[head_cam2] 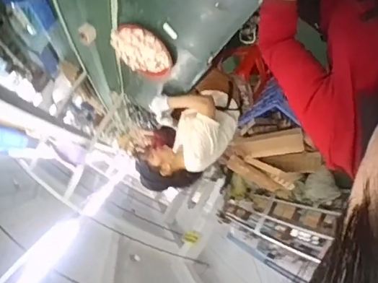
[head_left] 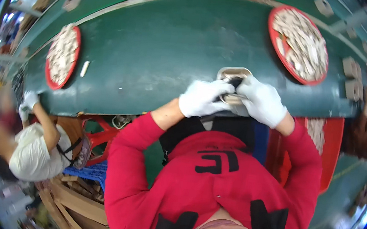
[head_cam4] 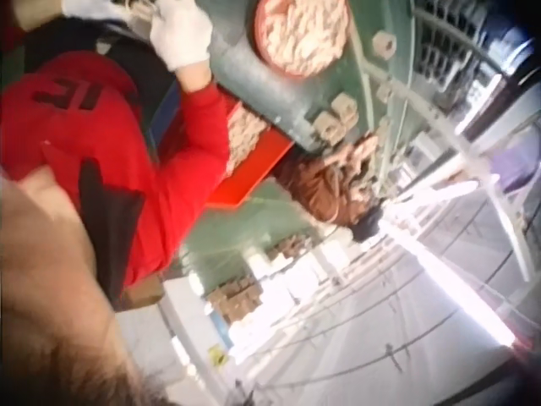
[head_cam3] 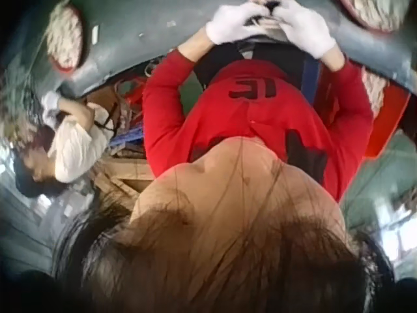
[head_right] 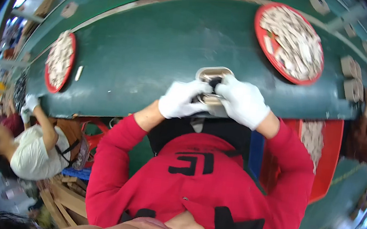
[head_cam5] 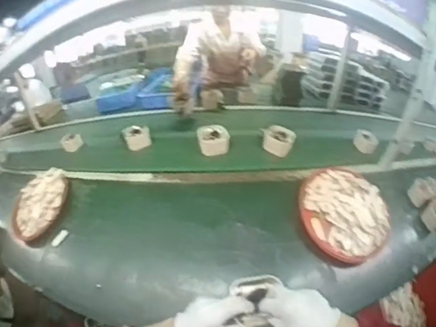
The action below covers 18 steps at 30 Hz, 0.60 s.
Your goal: Assembling small electronic speakers on a factory production line.
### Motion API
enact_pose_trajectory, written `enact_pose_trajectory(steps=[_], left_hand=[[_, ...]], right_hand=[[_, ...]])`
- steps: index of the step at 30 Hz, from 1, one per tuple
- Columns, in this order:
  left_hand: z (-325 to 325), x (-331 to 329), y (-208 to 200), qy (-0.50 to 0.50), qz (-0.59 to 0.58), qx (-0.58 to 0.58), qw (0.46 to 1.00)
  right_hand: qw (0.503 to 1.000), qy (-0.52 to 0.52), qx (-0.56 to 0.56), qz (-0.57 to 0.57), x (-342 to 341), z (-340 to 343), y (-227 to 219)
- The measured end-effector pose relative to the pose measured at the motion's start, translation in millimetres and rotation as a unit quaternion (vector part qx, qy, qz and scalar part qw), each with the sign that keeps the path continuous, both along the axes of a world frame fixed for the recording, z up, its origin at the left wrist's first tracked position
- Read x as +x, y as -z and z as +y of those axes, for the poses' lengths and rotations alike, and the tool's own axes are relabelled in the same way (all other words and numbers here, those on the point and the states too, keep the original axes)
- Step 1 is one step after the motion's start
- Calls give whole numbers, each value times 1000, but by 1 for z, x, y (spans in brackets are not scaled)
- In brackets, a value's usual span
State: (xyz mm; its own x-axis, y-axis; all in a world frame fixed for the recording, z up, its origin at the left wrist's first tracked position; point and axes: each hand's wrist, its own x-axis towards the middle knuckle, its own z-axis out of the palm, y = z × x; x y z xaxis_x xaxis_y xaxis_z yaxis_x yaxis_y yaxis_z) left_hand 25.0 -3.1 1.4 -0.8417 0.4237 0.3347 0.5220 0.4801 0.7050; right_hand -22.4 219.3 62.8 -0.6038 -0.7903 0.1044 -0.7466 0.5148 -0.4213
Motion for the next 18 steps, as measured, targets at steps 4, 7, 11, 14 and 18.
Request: enact_pose_trajectory(steps=[4, 7, 11, 14, 18], left_hand=[[-2, -7, -5, 54, 92, -88, 990], [-2, -1, 1, 53, 116, -108, 986], [8, 2, 0, 53, 145, -143, 978], [8, 5, -13, 58, 152, -181, 970], [9, 5, -24, 54, 141, -187, 971]], right_hand=[[996, 75, 47, 12, 2, -6, 6], [999, 37, 2, 5, -1, -3, 10], [989, 22, -105, -97, -3, 19, 0], [994, -37, -56, -86, 3, 31, -10], [999, -32, 2, -42, 14, 24, -10]])
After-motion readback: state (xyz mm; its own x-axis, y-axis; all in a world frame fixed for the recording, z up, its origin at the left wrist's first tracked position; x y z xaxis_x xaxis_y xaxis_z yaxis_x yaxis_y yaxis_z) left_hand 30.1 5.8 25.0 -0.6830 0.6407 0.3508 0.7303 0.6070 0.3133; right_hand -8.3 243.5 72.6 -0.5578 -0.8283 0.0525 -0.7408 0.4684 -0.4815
